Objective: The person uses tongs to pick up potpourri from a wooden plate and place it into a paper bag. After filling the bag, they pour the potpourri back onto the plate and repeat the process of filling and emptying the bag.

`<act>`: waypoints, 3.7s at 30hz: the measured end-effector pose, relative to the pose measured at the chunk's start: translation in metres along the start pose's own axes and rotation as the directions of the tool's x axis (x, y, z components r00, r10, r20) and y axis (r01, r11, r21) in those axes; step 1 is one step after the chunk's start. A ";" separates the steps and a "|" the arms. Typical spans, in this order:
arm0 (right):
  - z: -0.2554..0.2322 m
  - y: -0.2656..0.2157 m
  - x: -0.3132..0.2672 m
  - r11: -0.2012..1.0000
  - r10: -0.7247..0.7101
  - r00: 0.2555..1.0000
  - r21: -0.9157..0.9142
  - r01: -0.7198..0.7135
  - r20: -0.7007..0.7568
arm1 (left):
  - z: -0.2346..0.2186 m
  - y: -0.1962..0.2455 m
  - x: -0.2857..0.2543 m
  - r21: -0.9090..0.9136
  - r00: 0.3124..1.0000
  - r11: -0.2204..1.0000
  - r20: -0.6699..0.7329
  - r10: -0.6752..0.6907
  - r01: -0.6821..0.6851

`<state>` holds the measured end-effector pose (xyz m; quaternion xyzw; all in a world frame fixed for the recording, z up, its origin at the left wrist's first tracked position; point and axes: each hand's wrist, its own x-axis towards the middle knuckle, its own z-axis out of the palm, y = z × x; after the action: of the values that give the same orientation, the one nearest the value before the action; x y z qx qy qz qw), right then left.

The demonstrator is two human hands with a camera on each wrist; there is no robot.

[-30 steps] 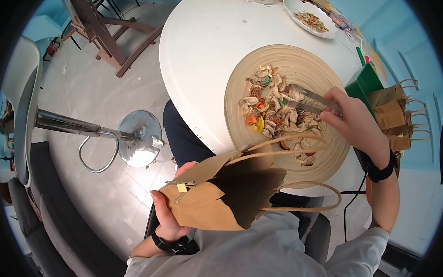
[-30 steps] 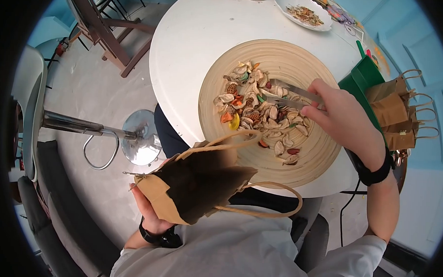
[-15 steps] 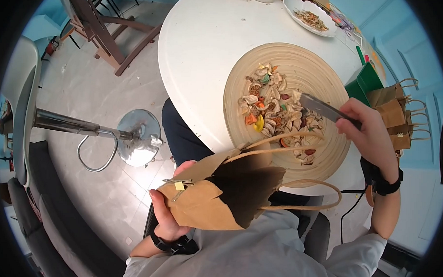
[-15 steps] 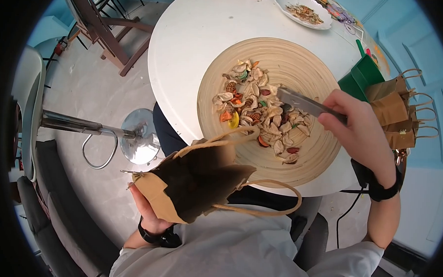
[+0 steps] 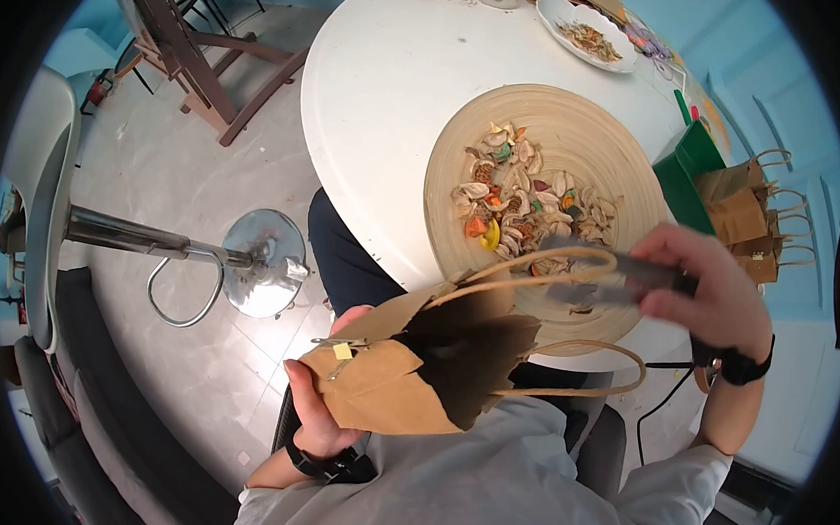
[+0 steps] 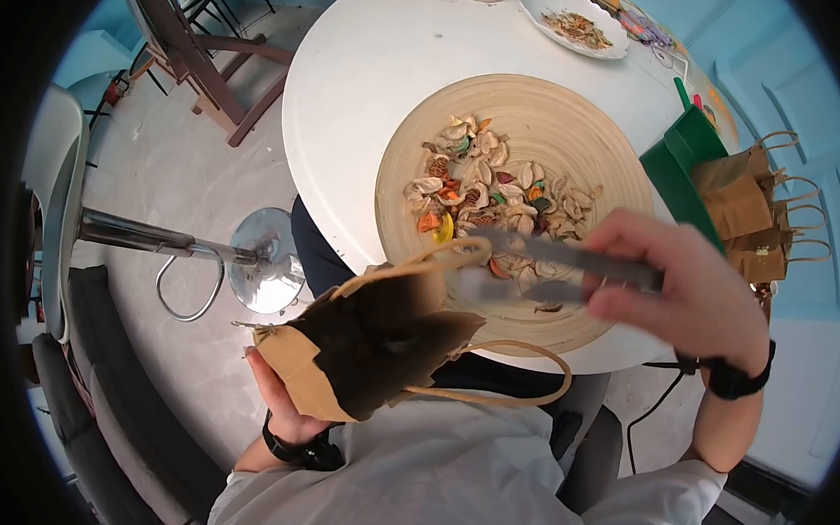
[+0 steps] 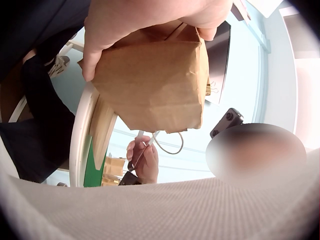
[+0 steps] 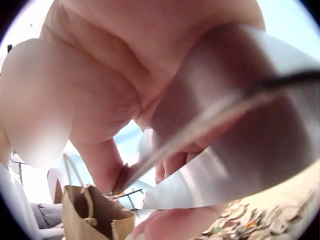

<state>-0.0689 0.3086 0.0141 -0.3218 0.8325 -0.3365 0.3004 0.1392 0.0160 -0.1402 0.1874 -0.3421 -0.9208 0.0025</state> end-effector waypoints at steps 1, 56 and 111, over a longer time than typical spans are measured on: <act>-0.006 0.004 0.005 0.985 0.123 0.990 0.131 -0.114 -0.063 | 0.000 0.000 0.000 -0.003 1.000 1.000 0.000 0.006 -0.006; -0.038 0.078 0.072 0.960 0.109 0.975 -0.233 -0.154 -0.195 | 0.000 0.000 0.000 -0.046 0.998 0.999 -0.058 -0.021 0.019; -0.026 0.034 0.081 0.970 0.243 0.957 0.045 -0.239 -0.156 | -0.007 -0.001 0.003 0.010 0.994 1.000 0.101 0.027 -0.028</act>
<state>-0.1487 0.2780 -0.0193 -0.1860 0.8826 -0.3327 0.2753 0.1385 0.0121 -0.1466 0.1358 -0.3497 -0.9269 -0.0032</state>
